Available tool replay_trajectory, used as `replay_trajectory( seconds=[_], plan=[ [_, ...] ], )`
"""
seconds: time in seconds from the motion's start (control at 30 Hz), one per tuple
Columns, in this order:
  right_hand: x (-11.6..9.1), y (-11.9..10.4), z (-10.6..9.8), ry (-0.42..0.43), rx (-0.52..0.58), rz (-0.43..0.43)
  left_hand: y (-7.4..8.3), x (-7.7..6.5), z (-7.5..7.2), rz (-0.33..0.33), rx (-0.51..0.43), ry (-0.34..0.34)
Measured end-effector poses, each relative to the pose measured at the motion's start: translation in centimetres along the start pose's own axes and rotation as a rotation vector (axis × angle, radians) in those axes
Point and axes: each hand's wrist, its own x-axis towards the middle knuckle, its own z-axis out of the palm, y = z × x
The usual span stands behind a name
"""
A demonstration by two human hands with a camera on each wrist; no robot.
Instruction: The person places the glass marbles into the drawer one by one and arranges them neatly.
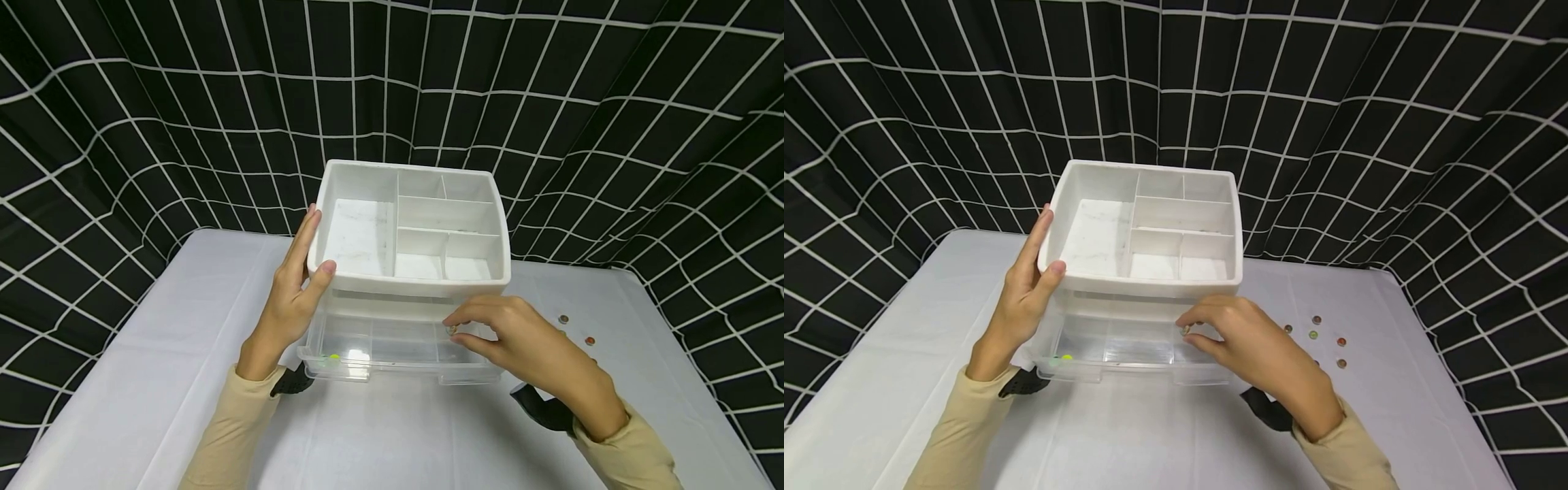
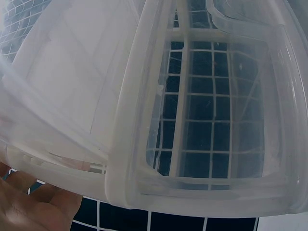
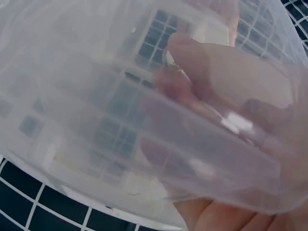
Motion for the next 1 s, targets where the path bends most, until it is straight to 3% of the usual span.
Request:
replay_trajectory(
  seconds=[0.3,0.57,1.0],
  plan=[
    [0.6,-0.1,0.0,-0.104,0.062,0.006,-0.1,0.0,0.1,0.001,-0.002,-0.004],
    [1.1,-0.3,-0.1,-0.159,0.023,0.015,-0.1,0.0,0.1,-0.003,0.003,0.000],
    [1.5,-0.3,0.1,-0.173,0.040,0.027,-0.1,0.0,0.0,0.001,-0.001,0.003]
  ],
)
